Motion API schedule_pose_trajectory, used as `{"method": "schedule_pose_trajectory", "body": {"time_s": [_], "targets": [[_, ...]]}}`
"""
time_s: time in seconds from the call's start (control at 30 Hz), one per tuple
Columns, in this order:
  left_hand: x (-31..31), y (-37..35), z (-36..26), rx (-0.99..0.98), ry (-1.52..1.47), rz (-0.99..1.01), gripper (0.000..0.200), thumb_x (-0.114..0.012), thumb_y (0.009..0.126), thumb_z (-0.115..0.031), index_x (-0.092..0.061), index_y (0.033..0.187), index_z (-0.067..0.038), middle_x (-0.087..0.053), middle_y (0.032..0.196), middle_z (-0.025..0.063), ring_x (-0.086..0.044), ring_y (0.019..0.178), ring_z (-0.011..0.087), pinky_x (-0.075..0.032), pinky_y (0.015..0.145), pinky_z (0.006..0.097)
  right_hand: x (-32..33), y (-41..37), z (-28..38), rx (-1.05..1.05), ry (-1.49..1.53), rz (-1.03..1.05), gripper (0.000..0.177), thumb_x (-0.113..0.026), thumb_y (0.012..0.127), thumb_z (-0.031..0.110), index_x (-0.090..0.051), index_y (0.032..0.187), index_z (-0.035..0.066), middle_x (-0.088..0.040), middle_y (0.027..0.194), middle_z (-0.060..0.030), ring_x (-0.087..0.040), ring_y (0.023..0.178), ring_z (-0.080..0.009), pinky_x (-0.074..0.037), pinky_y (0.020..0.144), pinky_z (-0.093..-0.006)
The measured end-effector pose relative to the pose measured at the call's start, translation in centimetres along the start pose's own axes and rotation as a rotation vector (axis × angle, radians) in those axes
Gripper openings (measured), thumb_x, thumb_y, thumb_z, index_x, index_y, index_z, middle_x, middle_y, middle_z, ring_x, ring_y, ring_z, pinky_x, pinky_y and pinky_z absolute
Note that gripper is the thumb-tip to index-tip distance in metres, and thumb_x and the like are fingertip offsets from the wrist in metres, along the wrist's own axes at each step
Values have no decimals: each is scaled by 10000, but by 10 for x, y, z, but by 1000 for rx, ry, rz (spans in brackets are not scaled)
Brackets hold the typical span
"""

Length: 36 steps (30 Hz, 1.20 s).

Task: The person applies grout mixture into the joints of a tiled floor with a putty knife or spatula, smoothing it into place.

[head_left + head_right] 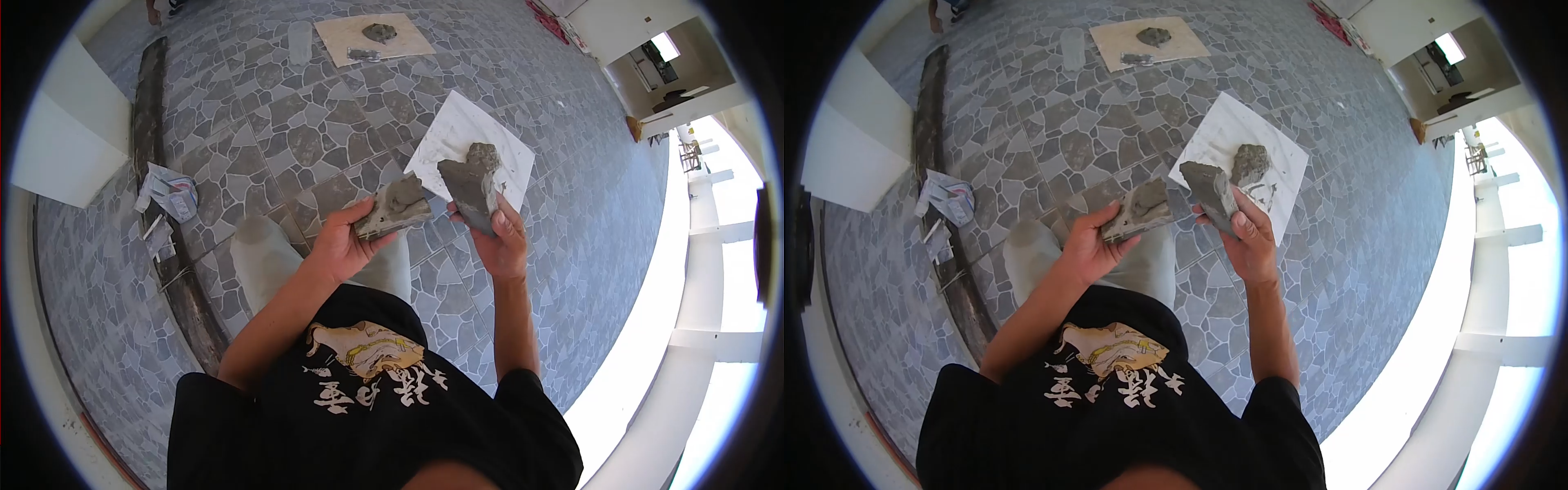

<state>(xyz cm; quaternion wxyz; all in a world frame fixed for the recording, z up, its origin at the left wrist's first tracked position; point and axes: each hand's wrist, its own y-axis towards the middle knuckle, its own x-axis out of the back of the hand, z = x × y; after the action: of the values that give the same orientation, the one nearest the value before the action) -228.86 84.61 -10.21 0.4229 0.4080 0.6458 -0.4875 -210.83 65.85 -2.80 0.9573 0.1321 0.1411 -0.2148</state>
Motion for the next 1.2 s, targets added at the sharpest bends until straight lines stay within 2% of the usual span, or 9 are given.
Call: {"method": "schedule_pose_trajectory", "body": {"time_s": [0.2,0.27,0.47,0.53,0.6,0.63,0.77,0.87,1.2], "targets": [[-32,-37,-19,-186,51,56,379,-525,984,-216,-473,1281,13,-610,1181,154,-672,1022,264,-630,780,381,-59,15,18,187,-563,202,472,-635,880,212,-588,1294,-13,-489,1388,-198,-456,1305,-308,-358,1058,-373],[-30,-55,-29,-307,224,96,413,-533,984,-223,-436,1339,-36,-578,1231,109,-628,1102,242,-575,890,433,-74,24,21,241,-741,281,451,-658,859,170,-609,1276,4,-496,1381,-198,-477,1287,-313,-379,1044,-374],[-9,-96,-49,-449,251,132,425,-547,981,-209,-428,1354,-42,-580,1233,109,-633,1096,234,-598,824,446,-89,72,14,295,-1106,370,413,-678,850,144,-635,1243,24,-531,1345,-193,-511,1250,-328,-393,1039,-395],[-5,-108,-57,-508,238,128,432,-554,974,-197,-422,1356,-45,-581,1231,116,-643,1080,245,-609,798,442,-87,85,3,470,-1169,399,393,-609,922,226,-621,1232,-14,-609,1225,-196,-604,1114,-333,-501,908,-395],[2,-116,-67,-569,212,123,440,-561,967,-185,-416,1358,-48,-582,1229,123,-654,1064,255,-620,772,439,-104,85,5,-214,-77,149,472,-470,995,351,-584,1218,-50,-668,1064,-194,-672,914,-322,-563,670,-386],[9,-119,-72,-617,216,96,431,-571,963,-179,-425,1348,-50,-587,1221,122,-655,1057,246,-620,764,436,-123,84,6,-298,38,34,587,-376,1000,474,-541,1187,-58,-678,866,-189,-663,611,-289,-477,373,-344],[24,-127,-80,-752,296,53,412,-605,950,-174,-455,1315,-52,-603,1196,107,-648,1054,213,-610,783,410,-146,84,7,-607,-47,-34,625,-455,942,545,-520,1166,-35,-637,733,-174,-525,331,-244,-299,186,-287],[30,-127,-84,-821,382,-17,344,-617,953,-168,-525,1269,-66,-612,1129,39,-623,888,115,-520,714,215,-157,88,7,-705,-208,-36,609,-468,945,537,-520,1164,-29,-641,730,-157,-533,338,-224,-304,190,-269],[37,-123,-94,-926,807,-67,339,-614,948,-123,-541,1272,-57,-585,1097,13,-520,1009,80,-421,909,235,-172,132,-2,-763,-530,26,557,-496,943,504,-519,1103,-29,-617,700,-115,-514,342,-175,-295,225,-234]]}}
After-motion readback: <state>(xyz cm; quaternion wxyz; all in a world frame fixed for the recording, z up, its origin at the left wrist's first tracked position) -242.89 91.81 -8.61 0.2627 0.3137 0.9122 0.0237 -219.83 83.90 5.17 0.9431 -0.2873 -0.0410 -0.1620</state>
